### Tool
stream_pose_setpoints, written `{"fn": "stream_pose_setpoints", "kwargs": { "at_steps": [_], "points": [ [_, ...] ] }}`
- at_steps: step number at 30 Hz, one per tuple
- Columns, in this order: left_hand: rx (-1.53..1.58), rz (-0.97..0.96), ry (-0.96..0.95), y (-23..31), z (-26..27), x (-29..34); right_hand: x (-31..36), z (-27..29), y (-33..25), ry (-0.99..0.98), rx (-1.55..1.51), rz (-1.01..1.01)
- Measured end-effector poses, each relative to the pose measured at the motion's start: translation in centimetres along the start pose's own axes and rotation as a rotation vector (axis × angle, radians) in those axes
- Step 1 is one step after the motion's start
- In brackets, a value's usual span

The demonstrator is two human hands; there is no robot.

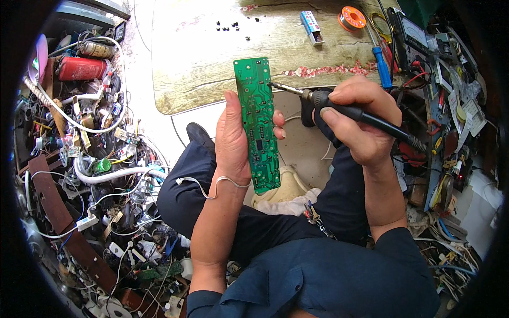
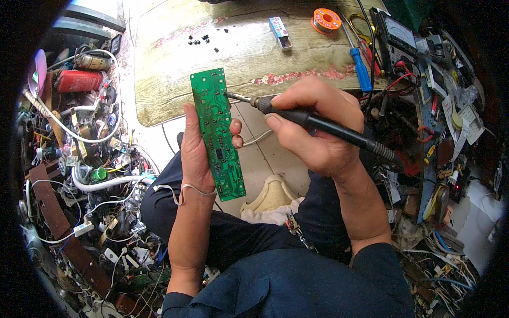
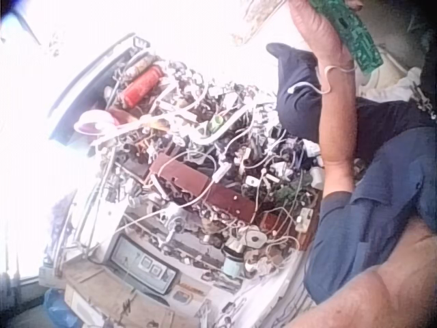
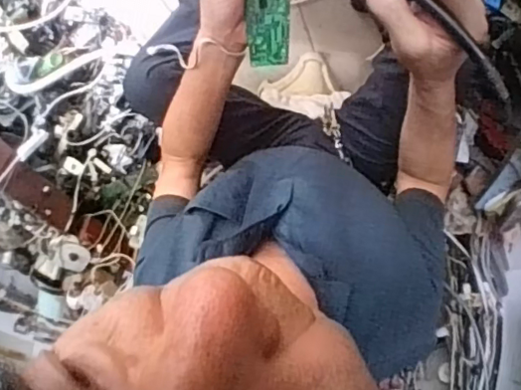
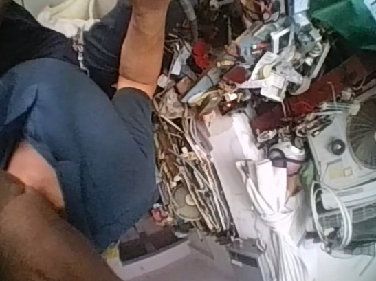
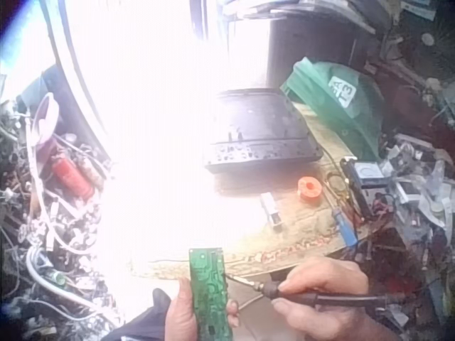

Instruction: The person holds a green circuit board in the left hand and uses a soldering iron in the right hand to apply heat to various points on the board. The person repeatedly touches the iron to different pads and traces across the board's surface.

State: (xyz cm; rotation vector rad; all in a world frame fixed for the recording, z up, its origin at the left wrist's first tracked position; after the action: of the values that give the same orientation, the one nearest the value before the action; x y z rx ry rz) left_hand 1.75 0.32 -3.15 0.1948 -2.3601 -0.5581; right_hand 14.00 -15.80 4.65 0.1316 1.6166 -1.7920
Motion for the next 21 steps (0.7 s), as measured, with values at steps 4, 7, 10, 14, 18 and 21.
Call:
{"fn": "stream_pose_setpoints", "kwargs": {
  "at_steps": [4,7,10,14,18,21],
  "points": [
    [-0.009,0.013,0.0,0.01,0.07,0.0,0.07,0.04,0.05,0.0,0.016,-0.007],
    [0.003,0.005,0.012,0.04,-0.21,0.07,0.09,-0.09,0.0,-0.005,0.022,-0.01],
    [0.014,-0.009,0.016,0.11,-0.42,0.11,0.06,-0.2,-0.03,-0.011,0.024,-0.005],
    [0.021,-0.022,0.048,0.05,-0.32,-0.04,-0.03,-0.32,-0.15,-0.022,0.017,-0.01],
    [0.021,-0.027,0.072,0.08,-0.53,-0.03,-0.07,-0.39,-0.17,-0.02,0.014,-0.004],
    [-0.008,-0.025,0.036,0.23,-0.3,-0.07,-0.07,-0.43,-0.16,-0.014,0.003,-0.002]
  ]
}}
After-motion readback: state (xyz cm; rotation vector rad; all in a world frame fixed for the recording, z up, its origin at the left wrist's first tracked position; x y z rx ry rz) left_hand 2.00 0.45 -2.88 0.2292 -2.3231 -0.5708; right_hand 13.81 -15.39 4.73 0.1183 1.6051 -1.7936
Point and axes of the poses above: each hand's wrist, its own x-axis away from the middle knuckle, its own z-axis out of the back of the hand, y = z × x, the point moved 3 cm from there along -x, towards the middle knuckle, and after that the axes turned 10 degrees about y, right-handed, at the moved point
